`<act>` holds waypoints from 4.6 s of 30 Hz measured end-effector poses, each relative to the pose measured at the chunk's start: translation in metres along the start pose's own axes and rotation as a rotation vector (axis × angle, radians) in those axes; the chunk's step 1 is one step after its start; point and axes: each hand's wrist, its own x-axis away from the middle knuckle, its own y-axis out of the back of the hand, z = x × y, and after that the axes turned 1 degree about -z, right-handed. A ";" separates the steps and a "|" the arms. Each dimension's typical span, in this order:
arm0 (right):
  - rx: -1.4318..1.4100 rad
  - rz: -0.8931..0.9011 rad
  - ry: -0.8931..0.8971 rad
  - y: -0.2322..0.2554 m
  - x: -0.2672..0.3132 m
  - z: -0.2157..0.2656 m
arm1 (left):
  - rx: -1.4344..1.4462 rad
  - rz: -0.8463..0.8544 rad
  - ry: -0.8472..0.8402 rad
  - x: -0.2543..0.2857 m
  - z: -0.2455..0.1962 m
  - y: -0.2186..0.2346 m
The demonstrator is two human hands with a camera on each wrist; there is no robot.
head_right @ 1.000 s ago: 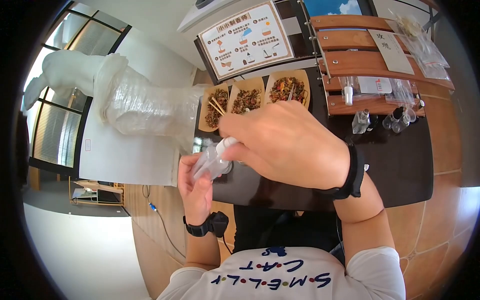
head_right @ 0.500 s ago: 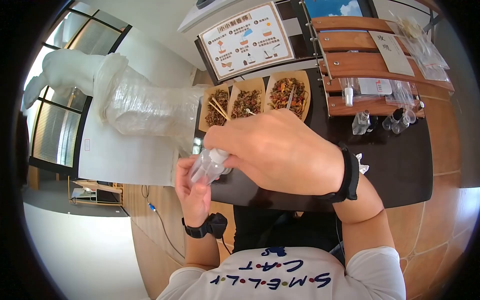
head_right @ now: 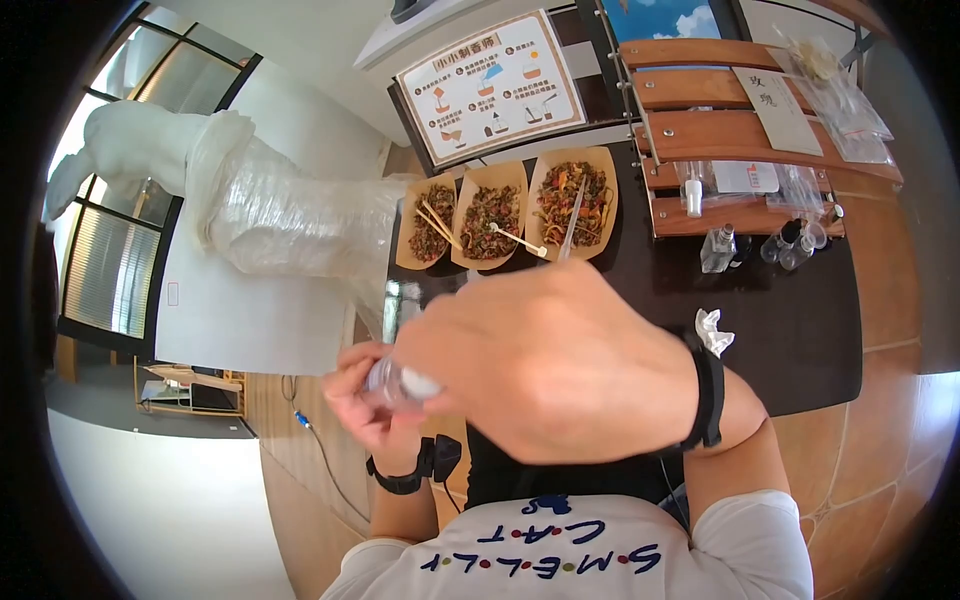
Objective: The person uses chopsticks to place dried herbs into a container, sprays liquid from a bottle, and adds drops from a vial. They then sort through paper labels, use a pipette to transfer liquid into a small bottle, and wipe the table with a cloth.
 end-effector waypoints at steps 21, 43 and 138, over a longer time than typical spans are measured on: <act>0.426 -0.405 -0.649 0.082 0.084 0.056 | -0.320 0.719 0.344 0.025 0.035 -0.014; 0.843 -0.198 -0.539 0.045 0.099 -0.057 | -0.492 0.764 0.133 0.041 0.036 -0.022; 0.748 0.623 -0.514 -0.165 0.006 -0.045 | 0.366 0.466 0.523 0.066 0.157 -0.035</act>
